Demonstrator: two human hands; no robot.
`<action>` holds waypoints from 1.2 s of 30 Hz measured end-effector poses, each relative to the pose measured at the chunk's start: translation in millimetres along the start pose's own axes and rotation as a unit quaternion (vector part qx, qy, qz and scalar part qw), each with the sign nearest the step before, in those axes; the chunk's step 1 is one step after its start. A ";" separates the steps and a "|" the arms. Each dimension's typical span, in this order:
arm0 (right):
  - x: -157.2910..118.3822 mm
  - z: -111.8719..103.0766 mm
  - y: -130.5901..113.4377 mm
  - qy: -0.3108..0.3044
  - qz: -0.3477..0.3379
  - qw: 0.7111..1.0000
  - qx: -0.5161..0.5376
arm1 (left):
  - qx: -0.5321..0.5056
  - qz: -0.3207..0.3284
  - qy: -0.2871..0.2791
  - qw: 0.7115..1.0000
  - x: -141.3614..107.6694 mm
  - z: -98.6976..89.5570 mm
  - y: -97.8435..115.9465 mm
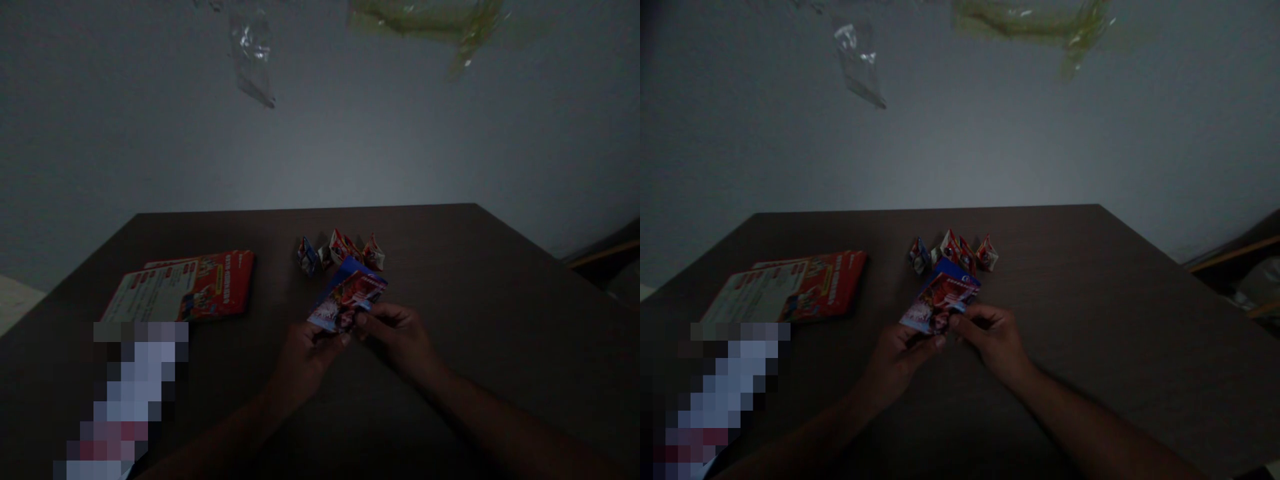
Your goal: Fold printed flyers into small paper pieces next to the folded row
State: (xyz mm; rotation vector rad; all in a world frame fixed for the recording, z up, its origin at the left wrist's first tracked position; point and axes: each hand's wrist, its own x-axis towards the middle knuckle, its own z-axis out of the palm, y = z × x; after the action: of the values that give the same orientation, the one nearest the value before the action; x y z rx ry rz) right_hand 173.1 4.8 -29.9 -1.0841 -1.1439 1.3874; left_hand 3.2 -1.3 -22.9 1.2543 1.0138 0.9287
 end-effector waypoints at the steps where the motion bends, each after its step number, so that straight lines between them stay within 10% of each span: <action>1: 0.1 -0.6 0.0 0.003 -0.002 1.000 0.000 | 0.003 -0.003 0.000 1.000 0.1 -0.1 -1.0; 13: 7.0 -5.4 -23.9 0.112 -0.033 0.980 0.160 | 0.022 -0.039 0.010 0.999 0.5 -1.2 0.8; 36: 4.5 -7.6 -2.0 0.051 -0.007 0.997 0.065 | 0.032 0.042 0.038 0.998 -2.2 -2.1 5.3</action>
State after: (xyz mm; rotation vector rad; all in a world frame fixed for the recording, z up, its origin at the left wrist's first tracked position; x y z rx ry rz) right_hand 180.4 10.1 -29.2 -1.0390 -0.9720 1.3596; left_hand 0.5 -2.3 -17.5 1.3320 1.0627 1.0227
